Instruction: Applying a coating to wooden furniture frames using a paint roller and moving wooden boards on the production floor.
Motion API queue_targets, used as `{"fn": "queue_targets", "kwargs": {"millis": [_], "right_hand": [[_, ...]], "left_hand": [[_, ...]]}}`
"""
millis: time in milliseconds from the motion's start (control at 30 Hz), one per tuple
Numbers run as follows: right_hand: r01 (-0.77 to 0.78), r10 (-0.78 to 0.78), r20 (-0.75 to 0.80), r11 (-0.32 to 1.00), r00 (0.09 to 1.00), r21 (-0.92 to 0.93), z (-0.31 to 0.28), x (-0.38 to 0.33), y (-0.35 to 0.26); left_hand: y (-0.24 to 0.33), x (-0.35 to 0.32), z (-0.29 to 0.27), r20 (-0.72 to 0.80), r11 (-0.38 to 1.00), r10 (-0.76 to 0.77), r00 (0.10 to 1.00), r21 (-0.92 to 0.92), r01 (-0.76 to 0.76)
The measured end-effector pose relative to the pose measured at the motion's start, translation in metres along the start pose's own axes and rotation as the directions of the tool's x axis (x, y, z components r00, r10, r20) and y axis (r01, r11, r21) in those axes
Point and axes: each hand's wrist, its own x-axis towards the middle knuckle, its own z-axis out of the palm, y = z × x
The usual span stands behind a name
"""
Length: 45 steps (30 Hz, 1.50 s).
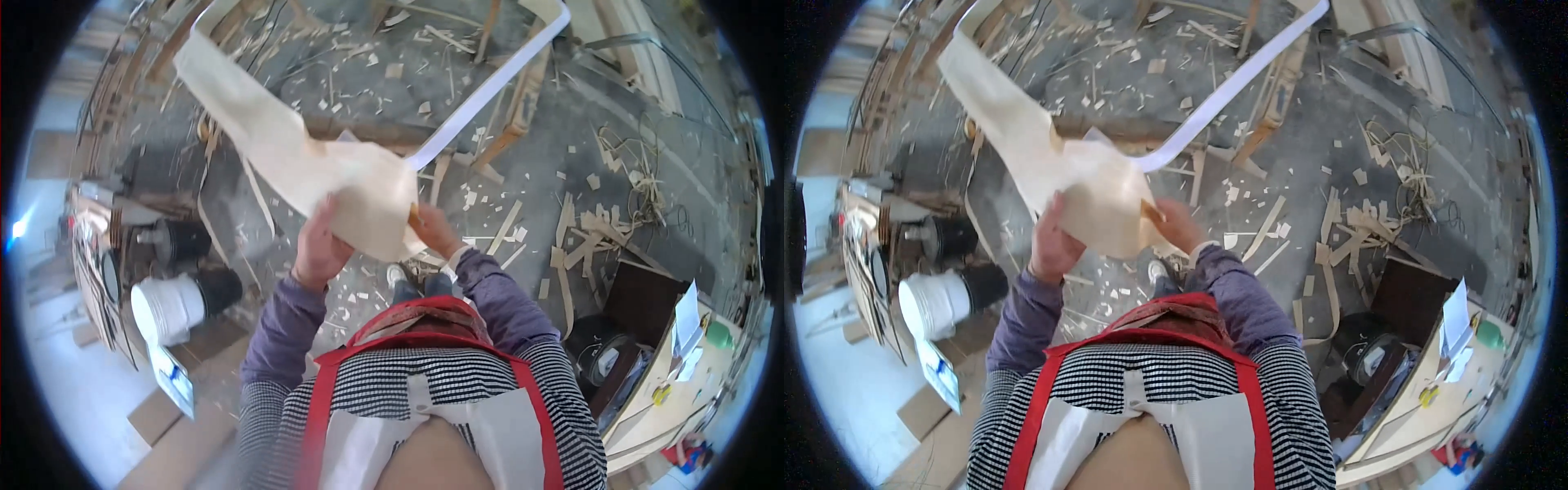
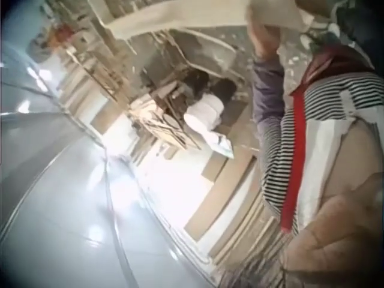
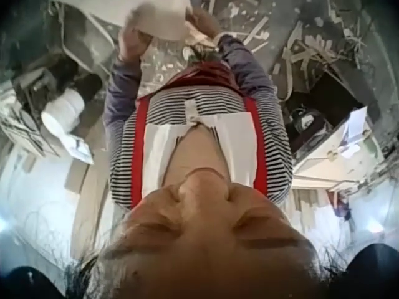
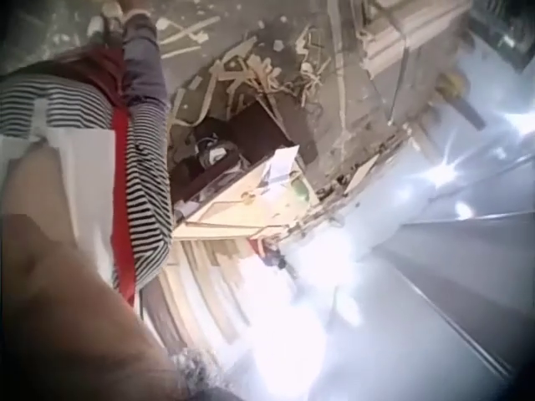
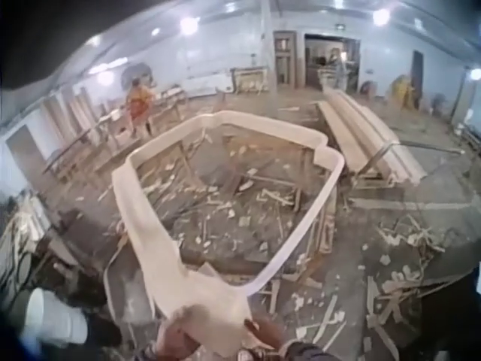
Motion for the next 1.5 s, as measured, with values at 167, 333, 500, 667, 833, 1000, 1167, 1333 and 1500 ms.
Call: {"fn": "queue_targets", "kwargs": {"millis": [167, 333, 500, 667, 833, 1000, 1167, 1333, 1500], "right_hand": [[-0.166, 0.185, -0.052, 0.954, 0.981, 0.249, -0.027, -0.009, -0.021], [-0.242, 0.254, -0.195, 0.967, 0.947, 0.083, -0.100, -0.065, -0.065], [-0.257, 0.200, -0.230, 0.932, 0.952, -0.254, -0.143, -0.118, -0.154], [-0.279, 0.163, -0.276, 0.844, 0.947, -0.459, -0.153, -0.160, -0.202], [-0.209, 0.157, -0.147, 0.848, 0.977, -0.488, -0.150, -0.184, -0.222], [-0.495, 0.526, -0.008, 0.794, 0.850, -0.354, -0.137, -0.196, -0.216], [-0.666, 0.684, 0.144, 0.729, 0.715, -0.156, -0.124, -0.207, -0.182], [-0.684, 0.668, 0.222, 0.730, 0.710, -0.008, -0.109, -0.222, -0.155], [-0.783, 0.748, 0.230, 0.591, 0.622, 0.195, -0.093, -0.248, -0.119]], "left_hand": [[0.011, -0.005, -0.006, 0.000, 0.997, 0.075, 0.997, -0.021, -0.075], [0.015, -0.009, -0.006, 0.064, 0.995, 0.094, 0.994, -0.040, -0.091], [-0.010, -0.011, -0.020, 0.044, 0.993, 0.064, 0.997, -0.100, -0.059], [-0.032, -0.021, -0.016, -0.023, 0.995, -0.099, 0.995, -0.022, 0.098], [-0.057, -0.040, -0.031, -0.055, 0.977, -0.208, 0.977, -0.051, 0.205], [-0.074, -0.050, -0.053, -0.069, 0.973, -0.223, 0.972, -0.077, 0.218], [-0.067, -0.059, -0.058, -0.107, 0.967, -0.255, 0.961, -0.023, 0.254], [-0.084, -0.057, -0.093, -0.110, 0.948, -0.317, 0.942, 0.001, 0.319], [-0.103, -0.056, -0.125, -0.087, 0.939, -0.325, 0.942, 0.091, 0.332]]}}
